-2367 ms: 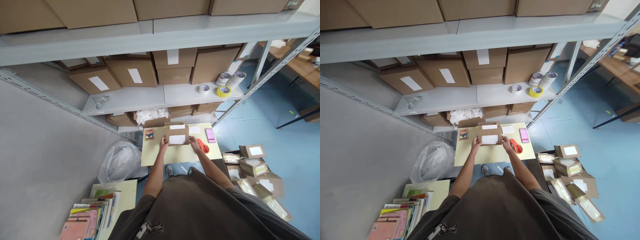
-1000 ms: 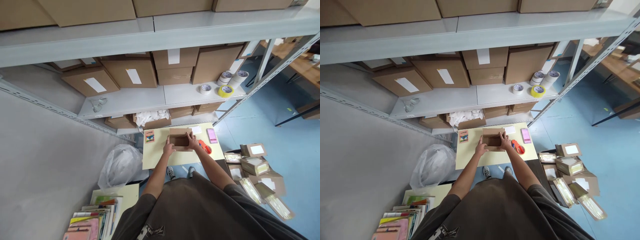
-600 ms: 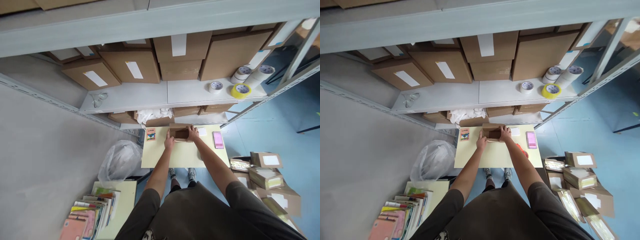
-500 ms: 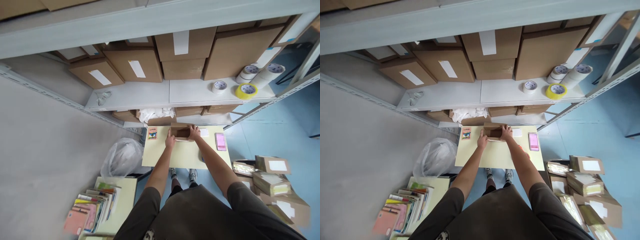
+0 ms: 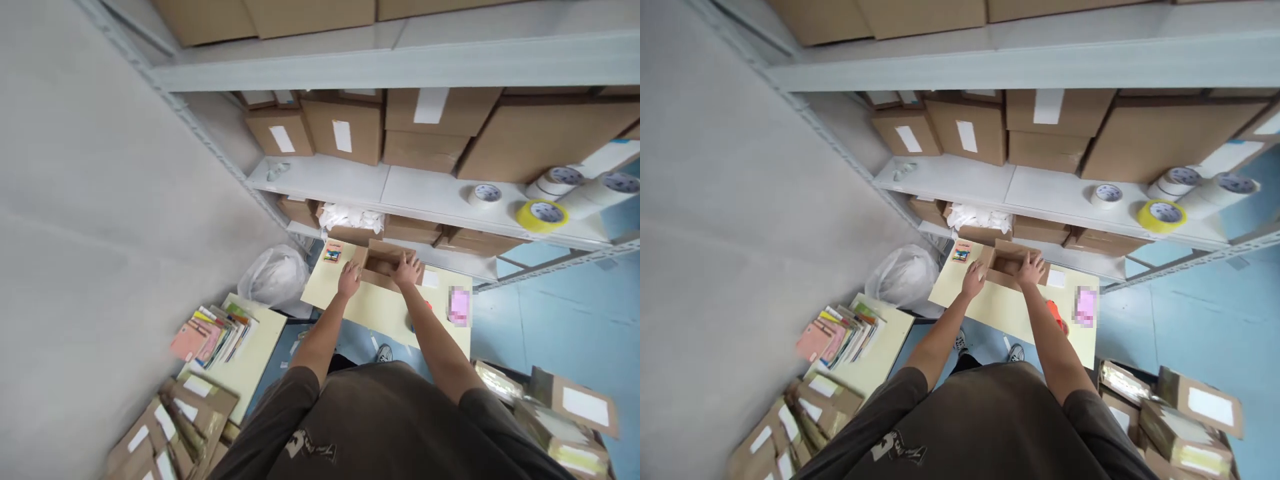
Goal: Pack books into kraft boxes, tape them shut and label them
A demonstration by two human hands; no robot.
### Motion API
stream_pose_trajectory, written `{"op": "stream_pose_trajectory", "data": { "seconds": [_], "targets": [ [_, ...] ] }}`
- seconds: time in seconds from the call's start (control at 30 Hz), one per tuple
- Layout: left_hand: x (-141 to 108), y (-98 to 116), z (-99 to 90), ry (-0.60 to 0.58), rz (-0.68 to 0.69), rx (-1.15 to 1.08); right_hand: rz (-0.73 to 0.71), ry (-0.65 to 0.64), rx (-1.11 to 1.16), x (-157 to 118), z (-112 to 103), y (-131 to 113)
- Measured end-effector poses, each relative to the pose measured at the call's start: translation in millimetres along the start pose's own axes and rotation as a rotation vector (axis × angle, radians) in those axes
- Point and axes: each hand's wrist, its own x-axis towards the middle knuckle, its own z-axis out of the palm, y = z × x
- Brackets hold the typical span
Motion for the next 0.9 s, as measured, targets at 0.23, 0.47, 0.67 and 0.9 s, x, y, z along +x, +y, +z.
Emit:
{"op": "stream_pose_trajectory", "data": {
  "seconds": [0.23, 0.47, 0.67, 0.9],
  "targets": [
    [-43, -86, -35.5, 0.198, -0.158, -0.132, -0.361, -0.005, 0.088, -34, 41, -95],
    [-96, -247, -108.1, 0.298, -0.421, -0.220, -0.602, -0.170, 0.069, -63, 135, -241],
    [-123, -380, -155.8, 0.298, -0.609, -0.229, -0.711, -0.314, -0.025, -74, 235, -349],
    [-82, -471, -174.7, 0.358, -0.520, -0.197, -0.751, -0.435, -0.118, -52, 349, -417]
  ]
}}
